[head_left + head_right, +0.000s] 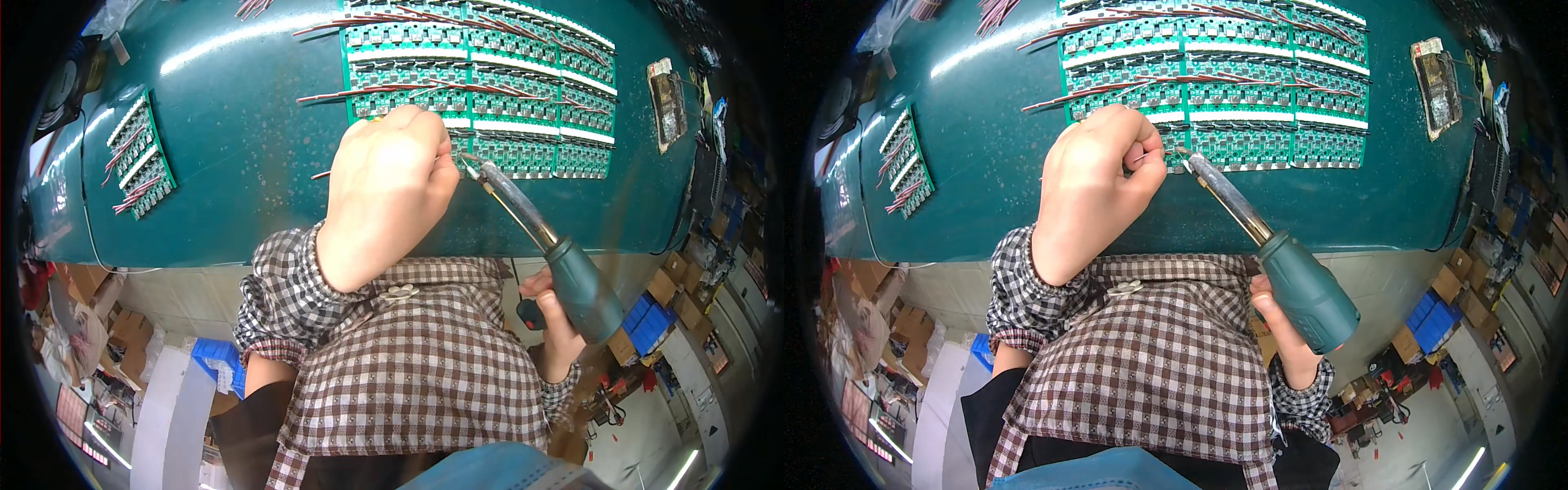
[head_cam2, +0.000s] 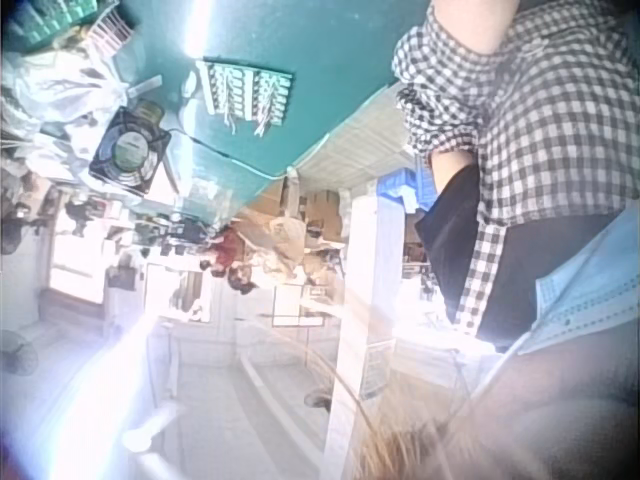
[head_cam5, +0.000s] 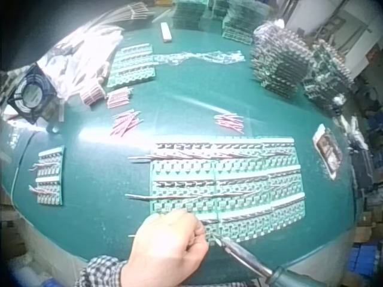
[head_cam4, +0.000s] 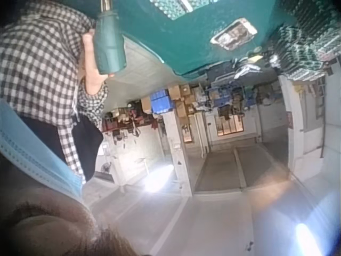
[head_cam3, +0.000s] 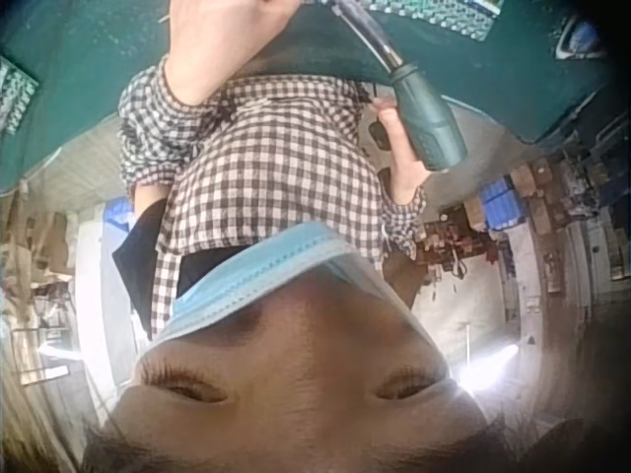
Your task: The person uses a soldering iron to attach wires to a green circuit board. They hold the board steady with one hand while applying the soldering iron with the other, working on multiple connection points across the board's surface.
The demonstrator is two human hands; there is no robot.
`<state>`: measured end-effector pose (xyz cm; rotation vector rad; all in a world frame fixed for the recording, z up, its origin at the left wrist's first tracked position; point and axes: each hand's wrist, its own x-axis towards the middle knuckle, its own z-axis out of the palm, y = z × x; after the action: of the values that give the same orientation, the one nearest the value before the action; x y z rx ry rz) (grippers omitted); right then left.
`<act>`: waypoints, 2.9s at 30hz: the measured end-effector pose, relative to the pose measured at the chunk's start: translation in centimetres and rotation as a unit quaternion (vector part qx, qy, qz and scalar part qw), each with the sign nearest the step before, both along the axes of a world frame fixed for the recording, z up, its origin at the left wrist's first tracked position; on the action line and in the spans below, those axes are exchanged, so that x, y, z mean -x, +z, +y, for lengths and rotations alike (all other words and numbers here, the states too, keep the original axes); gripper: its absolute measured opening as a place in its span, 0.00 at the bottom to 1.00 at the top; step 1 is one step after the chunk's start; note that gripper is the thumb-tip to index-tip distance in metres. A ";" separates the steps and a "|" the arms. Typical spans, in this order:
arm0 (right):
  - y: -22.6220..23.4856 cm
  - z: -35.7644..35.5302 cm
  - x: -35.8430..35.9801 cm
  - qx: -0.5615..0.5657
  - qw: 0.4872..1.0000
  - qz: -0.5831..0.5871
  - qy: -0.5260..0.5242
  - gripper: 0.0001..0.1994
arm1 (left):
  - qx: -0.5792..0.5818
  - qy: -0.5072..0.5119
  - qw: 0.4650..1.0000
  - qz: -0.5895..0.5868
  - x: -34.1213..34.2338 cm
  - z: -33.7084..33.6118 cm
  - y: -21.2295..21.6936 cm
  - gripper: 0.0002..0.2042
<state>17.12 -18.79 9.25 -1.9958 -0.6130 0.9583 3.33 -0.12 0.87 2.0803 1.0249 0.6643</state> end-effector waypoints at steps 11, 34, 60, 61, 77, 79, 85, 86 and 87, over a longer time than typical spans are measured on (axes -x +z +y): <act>0.0 0.0 0.0 0.002 1.000 0.001 0.008 0.14 | -0.007 0.000 1.000 -0.006 0.0 -0.1 -0.2 0.06; -0.4 -0.7 -0.5 -0.021 0.999 0.027 0.012 0.15 | -0.014 0.001 1.000 0.002 0.0 -0.2 -0.3 0.05; 0.2 -1.0 -0.4 -0.016 0.998 0.064 -0.021 0.19 | -0.033 0.007 0.999 0.037 -0.1 -0.6 0.0 0.07; 0.0 -1.1 -0.4 -0.030 0.997 0.063 -0.015 0.19 | -0.034 0.010 0.999 0.034 -0.1 -0.7 0.0 0.07; -0.4 -1.1 -0.1 -0.011 1.000 0.011 -0.004 0.15 | -0.049 0.032 0.998 0.005 -0.3 -1.3 -0.9 0.08; -0.4 -0.9 0.0 -0.011 1.000 0.011 0.002 0.14 | -0.047 0.036 0.998 0.008 -0.2 -1.3 -0.9 0.08; -0.5 -0.8 0.0 -0.019 1.000 0.002 0.012 0.15 | -0.043 0.036 0.998 0.003 -0.2 -1.3 -0.8 0.08; -0.5 -0.8 0.0 -0.016 1.000 0.001 0.014 0.15 | -0.042 0.036 0.998 0.002 -0.2 -1.3 -0.8 0.08; -0.6 -0.9 -0.1 -0.014 1.000 0.000 0.015 0.15 | -0.041 0.036 0.999 0.000 -0.2 -1.3 -0.8 0.08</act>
<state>17.21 -19.73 8.66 -1.9672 -0.6551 0.9622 3.51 -1.37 0.10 2.1221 1.0936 0.7531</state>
